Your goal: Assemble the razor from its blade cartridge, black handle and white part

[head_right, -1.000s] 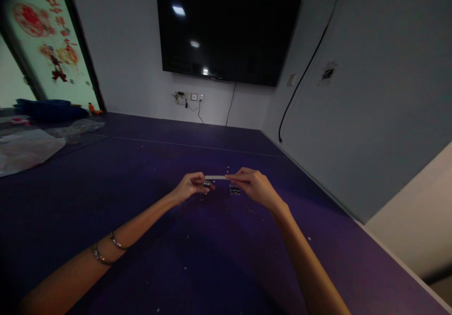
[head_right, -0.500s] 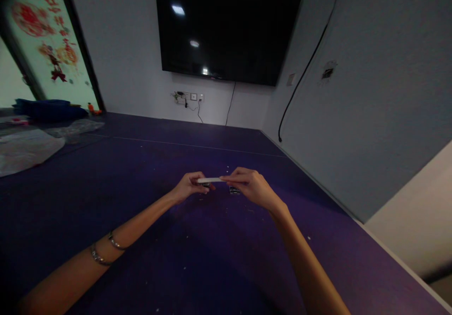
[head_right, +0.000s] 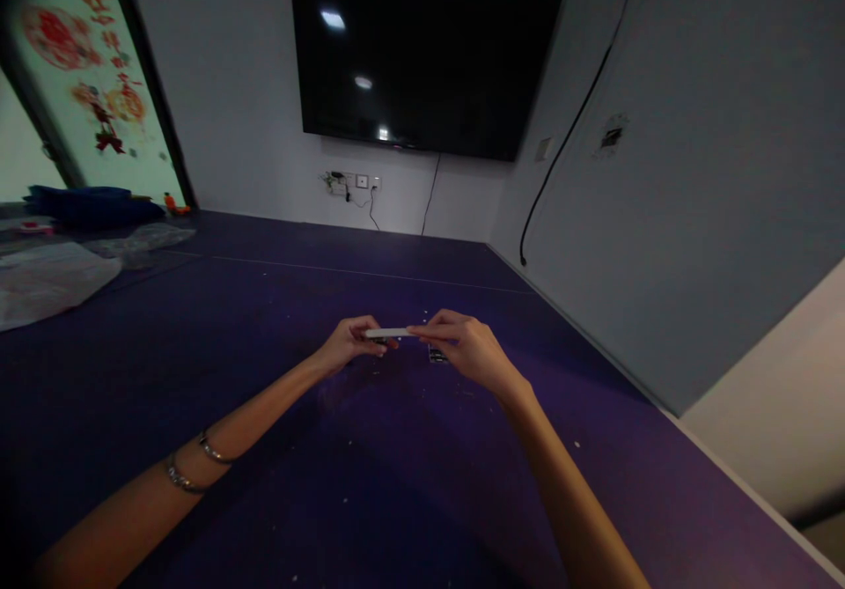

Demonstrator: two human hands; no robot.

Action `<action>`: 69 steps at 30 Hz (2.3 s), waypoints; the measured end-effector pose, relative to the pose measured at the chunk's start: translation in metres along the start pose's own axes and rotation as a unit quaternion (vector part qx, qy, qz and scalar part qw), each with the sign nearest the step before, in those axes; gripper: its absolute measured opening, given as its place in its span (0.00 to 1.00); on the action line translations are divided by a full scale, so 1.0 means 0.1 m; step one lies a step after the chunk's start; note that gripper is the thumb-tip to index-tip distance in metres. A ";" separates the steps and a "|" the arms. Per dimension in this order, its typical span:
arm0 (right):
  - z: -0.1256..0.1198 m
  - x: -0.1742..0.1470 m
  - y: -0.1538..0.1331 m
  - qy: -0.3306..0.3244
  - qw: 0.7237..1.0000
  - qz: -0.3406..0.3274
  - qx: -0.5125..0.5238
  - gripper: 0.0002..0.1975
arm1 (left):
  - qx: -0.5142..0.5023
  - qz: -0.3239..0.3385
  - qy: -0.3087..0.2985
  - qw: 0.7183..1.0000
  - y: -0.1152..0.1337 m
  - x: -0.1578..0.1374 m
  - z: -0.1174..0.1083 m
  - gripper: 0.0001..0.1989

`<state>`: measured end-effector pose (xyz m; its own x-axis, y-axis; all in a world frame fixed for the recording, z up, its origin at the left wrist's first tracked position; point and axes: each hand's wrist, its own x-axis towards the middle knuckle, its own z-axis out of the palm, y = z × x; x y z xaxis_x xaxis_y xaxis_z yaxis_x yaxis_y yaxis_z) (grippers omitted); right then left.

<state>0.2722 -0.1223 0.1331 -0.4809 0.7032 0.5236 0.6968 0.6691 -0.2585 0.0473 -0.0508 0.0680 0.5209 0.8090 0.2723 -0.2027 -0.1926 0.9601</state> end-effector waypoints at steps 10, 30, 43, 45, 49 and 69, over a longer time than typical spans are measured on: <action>0.01 -0.01 -0.01 0.003 1.000 -0.021 -0.003 0.15 | 0.002 0.000 -0.006 1.000 -0.01 0.01 0.00 0.13; -0.24 -0.03 0.20 0.151 0.985 0.033 0.081 0.13 | 0.013 0.005 0.011 1.000 0.03 -0.03 0.02 0.12; 0.01 0.05 -0.01 0.161 0.876 0.251 0.378 0.25 | -0.041 -0.003 0.076 0.996 -0.06 -0.03 -0.02 0.10; 0.09 0.08 -0.02 0.168 0.842 0.274 0.434 0.25 | -0.041 0.002 0.084 0.996 -0.06 -0.03 -0.01 0.11; 0.19 0.11 -0.04 0.165 0.766 0.297 0.546 0.23 | -0.088 0.010 0.085 0.992 -0.05 -0.01 0.00 0.15; 0.66 -0.03 -0.39 0.085 0.620 0.358 0.693 0.21 | -0.011 0.045 0.129 0.991 -0.19 0.06 -0.02 0.11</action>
<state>0.2111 -0.1347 0.0884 -0.1674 0.9825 -0.0816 -0.4831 -0.1539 -0.8619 0.0533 -0.0410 0.0512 0.2705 0.9050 0.3282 -0.2590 -0.2600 0.9302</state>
